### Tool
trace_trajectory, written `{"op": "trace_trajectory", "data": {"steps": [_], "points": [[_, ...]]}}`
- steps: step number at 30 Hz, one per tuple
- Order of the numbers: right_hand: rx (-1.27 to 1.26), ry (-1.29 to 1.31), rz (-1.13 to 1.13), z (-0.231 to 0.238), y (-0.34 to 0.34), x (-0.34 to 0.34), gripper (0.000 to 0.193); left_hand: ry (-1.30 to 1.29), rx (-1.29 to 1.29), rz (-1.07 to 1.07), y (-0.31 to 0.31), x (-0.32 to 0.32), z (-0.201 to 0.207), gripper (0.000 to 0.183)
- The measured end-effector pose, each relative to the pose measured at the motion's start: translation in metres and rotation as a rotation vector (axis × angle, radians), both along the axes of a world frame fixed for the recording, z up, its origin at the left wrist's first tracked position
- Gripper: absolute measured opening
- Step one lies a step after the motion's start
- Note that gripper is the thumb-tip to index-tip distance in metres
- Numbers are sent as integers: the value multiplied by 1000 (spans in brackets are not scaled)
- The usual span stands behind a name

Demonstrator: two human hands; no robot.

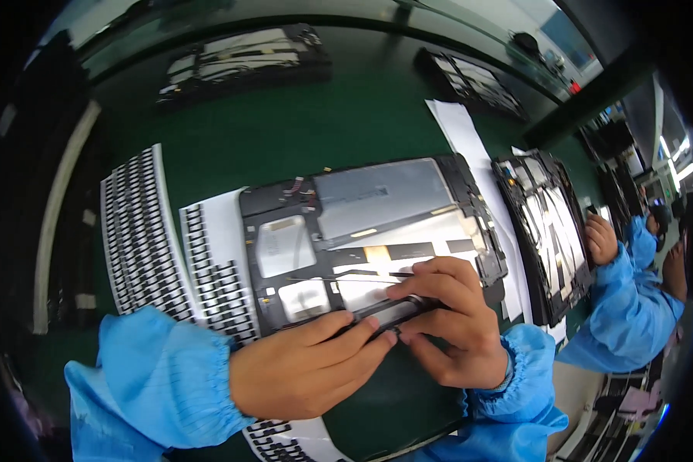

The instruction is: The person assembles tablets by retrieving chassis units, attaching adhesive tabs to secure internal cables by hand, and placing each completed unit onto a stack.

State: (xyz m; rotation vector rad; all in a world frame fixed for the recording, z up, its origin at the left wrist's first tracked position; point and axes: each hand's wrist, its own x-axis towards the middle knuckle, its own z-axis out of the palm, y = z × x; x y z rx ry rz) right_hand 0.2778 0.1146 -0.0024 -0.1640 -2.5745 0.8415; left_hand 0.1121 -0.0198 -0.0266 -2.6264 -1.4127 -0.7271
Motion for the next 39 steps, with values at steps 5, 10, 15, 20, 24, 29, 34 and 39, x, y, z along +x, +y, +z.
{"op": "trace_trajectory", "data": {"steps": [5,10,15,20,24,29,34,39], "points": [[5,-78,-26,6,2,0,17,-181,-30,-18,-13,-13,7,35],[14,38,-2,17,-22,-48,15,-217,-90,508,-54,-67,5,46],[507,37,-47,-15,-55,-137,7,-125,-116,588,-66,-74,-15,50],[550,-4,-116,-26,-55,-144,10,-119,-90,575,-63,-74,-15,50],[428,17,-169,-32,-55,-151,11,-125,-109,588,-61,-75,-17,49],[262,226,-173,-22,-30,-129,5,-84,-103,553,-55,-74,-18,50],[-139,99,-248,29,19,-9,2,-107,-162,584,-66,-62,6,51],[-478,63,-400,3,38,60,3,-137,-298,61,-3,-3,43,49]]}}
